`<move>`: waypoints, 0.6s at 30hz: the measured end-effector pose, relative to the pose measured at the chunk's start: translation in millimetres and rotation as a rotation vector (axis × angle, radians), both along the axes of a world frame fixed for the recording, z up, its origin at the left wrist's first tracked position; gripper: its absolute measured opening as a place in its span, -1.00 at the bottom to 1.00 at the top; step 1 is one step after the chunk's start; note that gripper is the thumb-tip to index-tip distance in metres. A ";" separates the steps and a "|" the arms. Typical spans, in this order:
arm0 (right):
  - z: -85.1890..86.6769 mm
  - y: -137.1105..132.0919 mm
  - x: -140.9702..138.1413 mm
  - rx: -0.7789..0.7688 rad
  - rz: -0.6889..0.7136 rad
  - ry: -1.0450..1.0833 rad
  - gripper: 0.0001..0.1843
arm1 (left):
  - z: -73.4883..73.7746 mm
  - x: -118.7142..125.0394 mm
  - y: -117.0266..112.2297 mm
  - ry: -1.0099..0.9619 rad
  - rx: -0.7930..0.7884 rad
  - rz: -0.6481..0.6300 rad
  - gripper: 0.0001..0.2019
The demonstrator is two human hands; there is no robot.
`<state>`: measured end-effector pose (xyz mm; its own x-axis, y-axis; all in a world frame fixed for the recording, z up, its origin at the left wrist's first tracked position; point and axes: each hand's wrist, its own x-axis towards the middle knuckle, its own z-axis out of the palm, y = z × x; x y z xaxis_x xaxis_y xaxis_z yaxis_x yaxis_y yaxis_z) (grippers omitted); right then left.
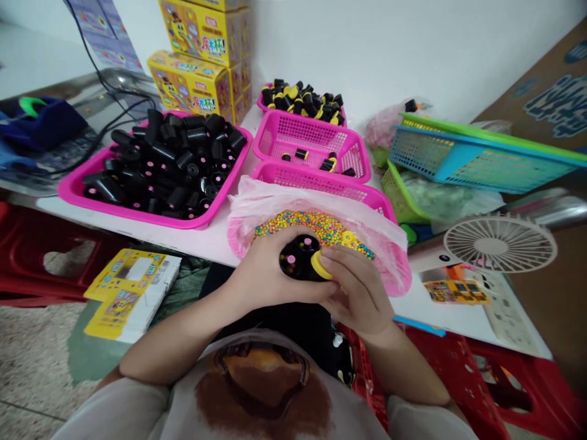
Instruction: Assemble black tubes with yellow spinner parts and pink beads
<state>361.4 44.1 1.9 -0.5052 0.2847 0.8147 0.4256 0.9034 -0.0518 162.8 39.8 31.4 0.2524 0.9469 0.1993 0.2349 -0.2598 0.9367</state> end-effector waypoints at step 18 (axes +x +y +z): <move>-12.0 0.4 -7.7 -0.229 -0.020 0.211 -0.45 | -5.1 2.7 5.0 -0.131 -0.058 0.008 -0.55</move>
